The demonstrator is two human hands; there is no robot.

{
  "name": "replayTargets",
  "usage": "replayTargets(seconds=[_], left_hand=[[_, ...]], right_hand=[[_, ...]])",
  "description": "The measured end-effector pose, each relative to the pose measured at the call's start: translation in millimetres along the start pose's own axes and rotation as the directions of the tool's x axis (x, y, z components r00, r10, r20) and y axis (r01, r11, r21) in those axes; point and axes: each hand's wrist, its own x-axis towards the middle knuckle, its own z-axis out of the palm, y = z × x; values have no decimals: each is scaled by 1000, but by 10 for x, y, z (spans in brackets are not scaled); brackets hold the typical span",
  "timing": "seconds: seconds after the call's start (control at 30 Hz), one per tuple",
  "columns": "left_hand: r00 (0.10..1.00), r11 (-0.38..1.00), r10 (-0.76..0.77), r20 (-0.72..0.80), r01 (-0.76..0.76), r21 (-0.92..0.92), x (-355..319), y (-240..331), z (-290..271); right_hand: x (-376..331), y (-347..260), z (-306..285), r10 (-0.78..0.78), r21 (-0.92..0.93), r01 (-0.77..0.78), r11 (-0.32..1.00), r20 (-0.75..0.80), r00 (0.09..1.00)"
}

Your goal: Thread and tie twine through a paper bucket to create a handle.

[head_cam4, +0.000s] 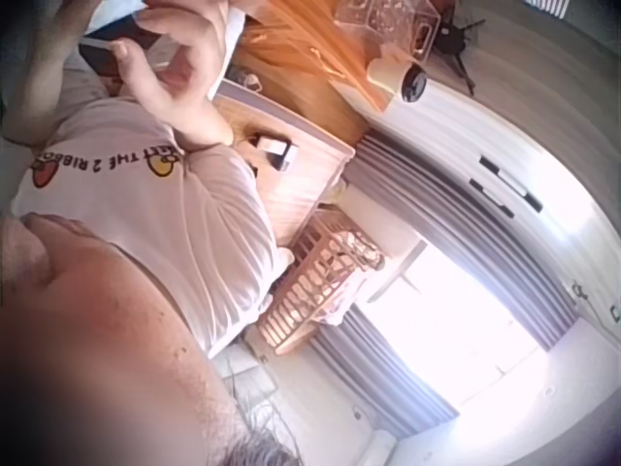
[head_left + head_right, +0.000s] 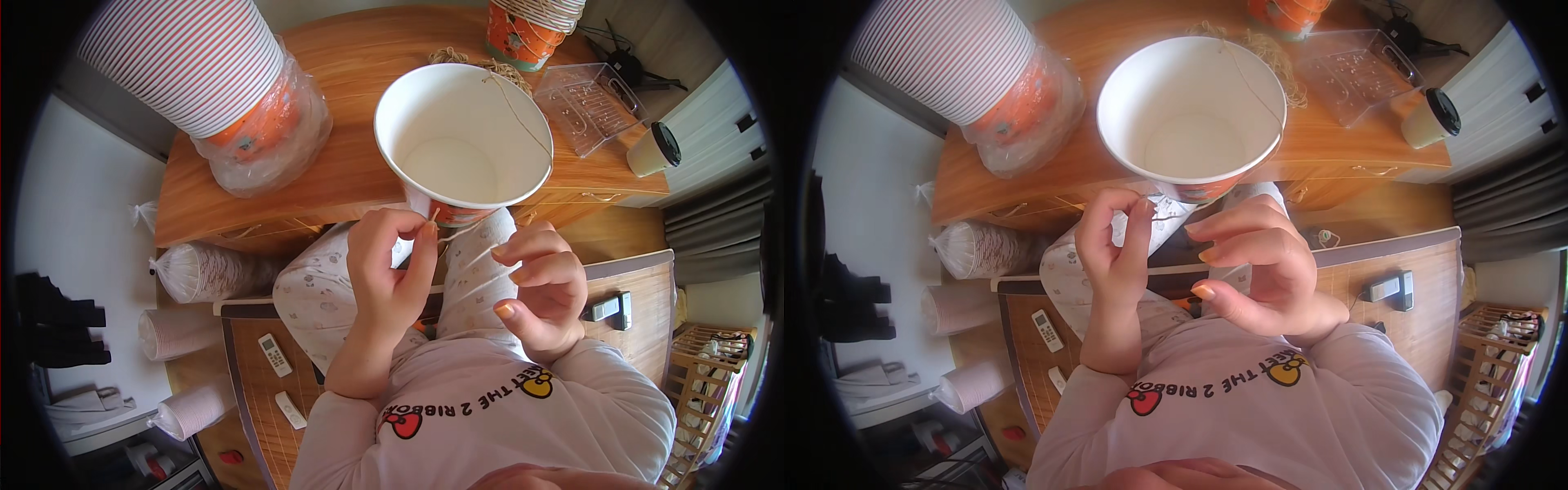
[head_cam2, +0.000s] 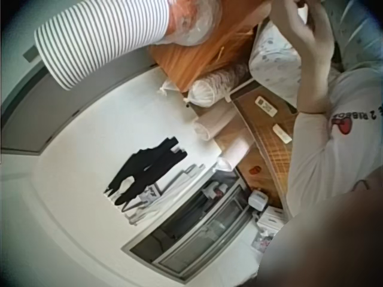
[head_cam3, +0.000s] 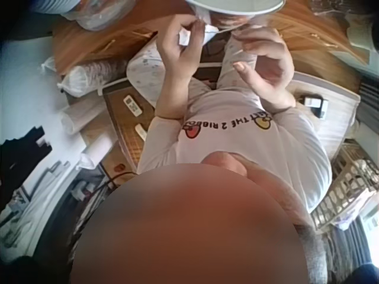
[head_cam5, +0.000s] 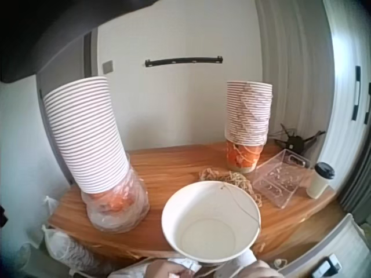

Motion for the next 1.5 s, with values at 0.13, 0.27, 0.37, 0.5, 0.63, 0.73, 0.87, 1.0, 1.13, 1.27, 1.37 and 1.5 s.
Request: replayTargets(seconds=[0.13, 0.27, 0.37, 0.5, 0.63, 0.73, 0.87, 1.0, 1.13, 1.27, 1.37, 1.5], left_hand=[[1000, 1000, -6, 9, 6, 17, 29, -13, 22], [1000, 1000, 3, 13, -4, 25, 52, -6, 49], [1000, 999, 5, 8, -5, 49, 61, -2, 53], [1000, 999, -1, -2, 1, 33, 81, -7, 72], [1000, 1000, -27, -13, 27, 8, 91, 13, 73], [999, 999, -44, -1, 44, 6, 111, 37, 79], [998, 998, -69, 8, 69, -8, 117, 28, 78], [970, 958, -241, 39, 244, -150, 123, 139, 85], [974, 967, -221, 60, 226, -116, 132, 155, 70], [960, 952, -267, 79, 276, -135, 121, 180, 64], [969, 933, -239, 66, 248, -261, 75, 114, 73], [972, 884, -227, 54, 229, -409, 38, 106, 75]], right_hand=[[8, -6, -3, -14, -31, 14, 999, 5, 1000], [4, 15, -17, -40, -87, 40, 995, 9, 999], [45, -23, 2, -36, -122, 35, 992, -5, 999], [197, -53, 7, -156, -333, 140, 932, -22, 987], [385, -82, 24, -227, -562, 214, 799, 48, 973], [506, -80, 57, -176, -617, 185, 765, 77, 981], [595, -108, 116, -33, -687, 109, 718, 122, 992], [641, -203, 191, 133, -740, 29, 672, 160, 978], [667, -236, 244, 226, -745, -23, 667, 172, 959], [623, -152, 236, 236, -648, -80, 758, 158, 959], [601, -143, 209, 215, -602, -74, 795, 166, 963], [542, -99, 177, 135, -529, -20, 849, 181, 974]])
